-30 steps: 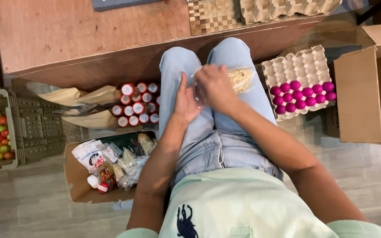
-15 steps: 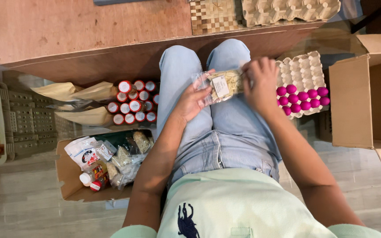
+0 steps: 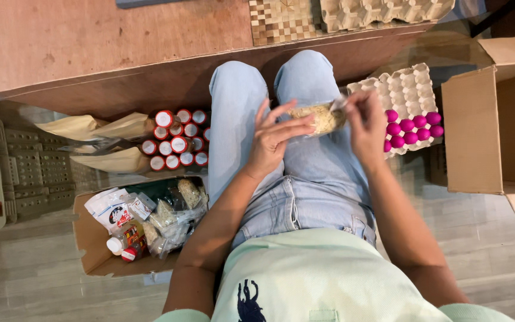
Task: The person wipes a small packet of dried food with a cloth, applies a label to it, and then hangs the packet on a retail display rack.
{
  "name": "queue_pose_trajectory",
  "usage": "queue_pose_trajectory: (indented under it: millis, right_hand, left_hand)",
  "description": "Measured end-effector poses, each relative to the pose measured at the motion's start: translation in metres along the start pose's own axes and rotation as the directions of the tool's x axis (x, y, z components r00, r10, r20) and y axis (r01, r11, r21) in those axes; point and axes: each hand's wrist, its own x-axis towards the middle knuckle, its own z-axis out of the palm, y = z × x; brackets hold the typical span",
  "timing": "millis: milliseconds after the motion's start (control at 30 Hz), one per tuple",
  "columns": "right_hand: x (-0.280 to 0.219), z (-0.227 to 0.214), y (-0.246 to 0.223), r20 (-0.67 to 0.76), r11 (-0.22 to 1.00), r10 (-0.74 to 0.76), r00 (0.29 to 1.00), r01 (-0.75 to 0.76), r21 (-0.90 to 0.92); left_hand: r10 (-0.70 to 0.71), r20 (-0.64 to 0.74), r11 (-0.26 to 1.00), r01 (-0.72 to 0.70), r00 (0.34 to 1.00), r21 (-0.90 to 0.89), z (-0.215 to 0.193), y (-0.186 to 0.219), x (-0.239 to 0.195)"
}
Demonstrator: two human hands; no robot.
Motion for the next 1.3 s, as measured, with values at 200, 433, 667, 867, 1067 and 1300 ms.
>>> queue_pose_trajectory:
  millis: [200, 433, 667, 867, 1067, 1300]
  right_hand:
    - [-0.026, 0.007, -0.024, 0.048, 0.967, -0.167, 0.985, 0.173, -0.187]
    - [-0.018, 0.006, -0.033, 0.096, 0.941, -0.245, 0.965, 0.26, -0.217]
    - [0.002, 0.023, -0.034, 0.268, 0.741, -0.304, 0.914, 0.404, -0.536]
    - [0.048, 0.077, 0.02, 0.361, 0.624, -0.211, 0.908, 0.41, -0.665]
    - [0.04, 0.123, 0.018, 0.44, 0.663, -0.21, 0.873, 0.458, -0.593]
    - [-0.012, 0.086, -0.005, 0.528, 0.563, -0.272, 0.804, 0.578, -0.59]
  left_hand:
    - [-0.388, -0.126, 0.846, 0.299, 0.913, -0.44, 0.007, -0.015, -0.013]
    - [-0.426, 0.349, -0.152, 0.314, 0.835, -0.937, 0.015, -0.077, -0.03]
    - [-0.573, 0.358, -0.046, 0.407, 0.737, -0.912, 0.02, -0.077, -0.025]
    - [-0.617, 0.359, -0.086, 0.393, 0.701, -0.915, 0.018, -0.074, -0.024]
    - [-0.648, 0.405, -0.132, 0.429, 0.645, -0.893, 0.028, -0.119, -0.042]
    - [-0.689, 0.385, -0.039, 0.499, 0.614, -0.866, 0.039, -0.127, -0.047]
